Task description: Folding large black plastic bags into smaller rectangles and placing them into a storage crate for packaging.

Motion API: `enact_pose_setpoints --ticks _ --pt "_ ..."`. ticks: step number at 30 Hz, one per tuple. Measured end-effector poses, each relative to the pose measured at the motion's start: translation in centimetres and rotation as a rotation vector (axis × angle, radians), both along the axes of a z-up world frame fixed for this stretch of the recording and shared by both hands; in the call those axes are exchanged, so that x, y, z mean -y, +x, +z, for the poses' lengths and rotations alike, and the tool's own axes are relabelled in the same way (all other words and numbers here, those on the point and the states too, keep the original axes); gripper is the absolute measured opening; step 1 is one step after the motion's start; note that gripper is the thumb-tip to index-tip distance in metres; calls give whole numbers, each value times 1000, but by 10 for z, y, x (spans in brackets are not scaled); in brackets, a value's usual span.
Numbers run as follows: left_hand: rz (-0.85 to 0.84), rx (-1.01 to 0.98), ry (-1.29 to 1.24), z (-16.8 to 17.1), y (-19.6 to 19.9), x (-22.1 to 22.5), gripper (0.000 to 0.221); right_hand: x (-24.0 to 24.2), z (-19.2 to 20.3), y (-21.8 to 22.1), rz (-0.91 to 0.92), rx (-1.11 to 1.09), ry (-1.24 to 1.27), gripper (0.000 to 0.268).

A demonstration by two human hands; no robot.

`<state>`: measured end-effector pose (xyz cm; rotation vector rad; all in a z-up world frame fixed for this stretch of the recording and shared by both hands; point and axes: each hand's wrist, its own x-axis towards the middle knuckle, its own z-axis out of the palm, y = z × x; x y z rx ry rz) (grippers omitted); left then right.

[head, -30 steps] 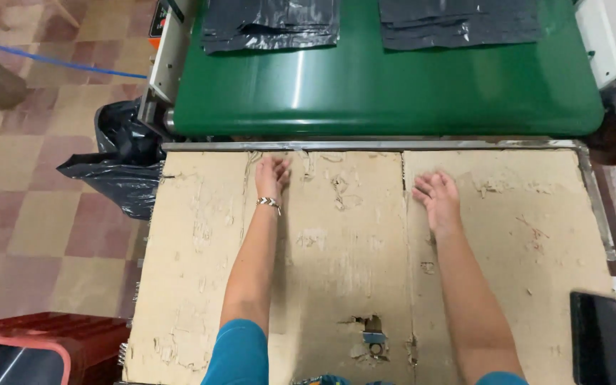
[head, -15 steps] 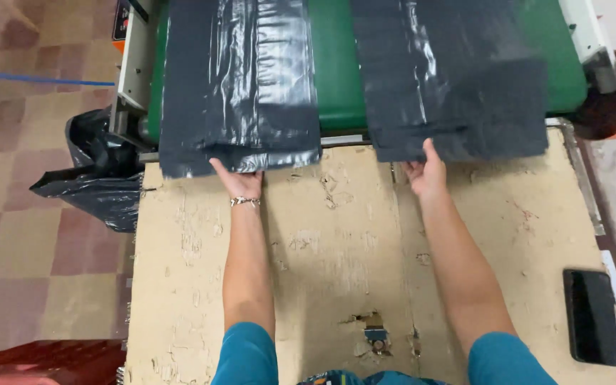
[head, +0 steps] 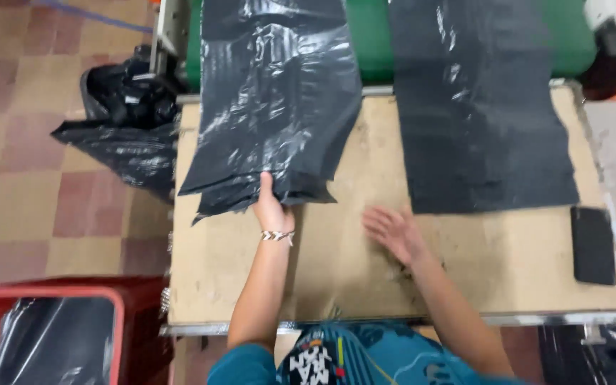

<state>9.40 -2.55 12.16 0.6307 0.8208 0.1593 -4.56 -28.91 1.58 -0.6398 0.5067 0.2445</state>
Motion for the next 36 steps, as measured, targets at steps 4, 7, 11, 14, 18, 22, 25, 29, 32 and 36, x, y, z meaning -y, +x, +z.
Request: enact_pose_setpoints --ticks 4,7,11,14,18,22,25,29,32,36 --pt "-116 -4 181 -67 -71 -27 59 -45 -43 73 39 236 227 89" --pt "-699 623 1194 -118 -135 -76 45 -74 30 71 -79 -34 -132 98" --pt "-671 395 1458 -107 -177 -148 51 -45 -12 53 10 -110 -420 46" --pt "-586 81 1825 -98 -203 -204 60 -28 -33 22 105 -25 -657 26" --pt "-414 21 2159 -92 -197 -234 63 -27 -14 -8 98 11 -893 53" --pt "-967 522 2184 -45 -178 -162 50 -51 14 -35 127 159 -983 78" --pt "-845 812 2403 -95 -167 -123 57 -62 29 -38 113 194 -1046 74" --pt "-668 930 2437 -155 -139 -112 9 -57 15 -38 61 210 -1035 74" --pt "-575 1045 2404 -154 -145 -115 4 -59 18 -37 33 210 -1034 73" --pt "-666 1103 2340 -165 -158 -124 5 -73 60 -38 129 128 -1119 66"
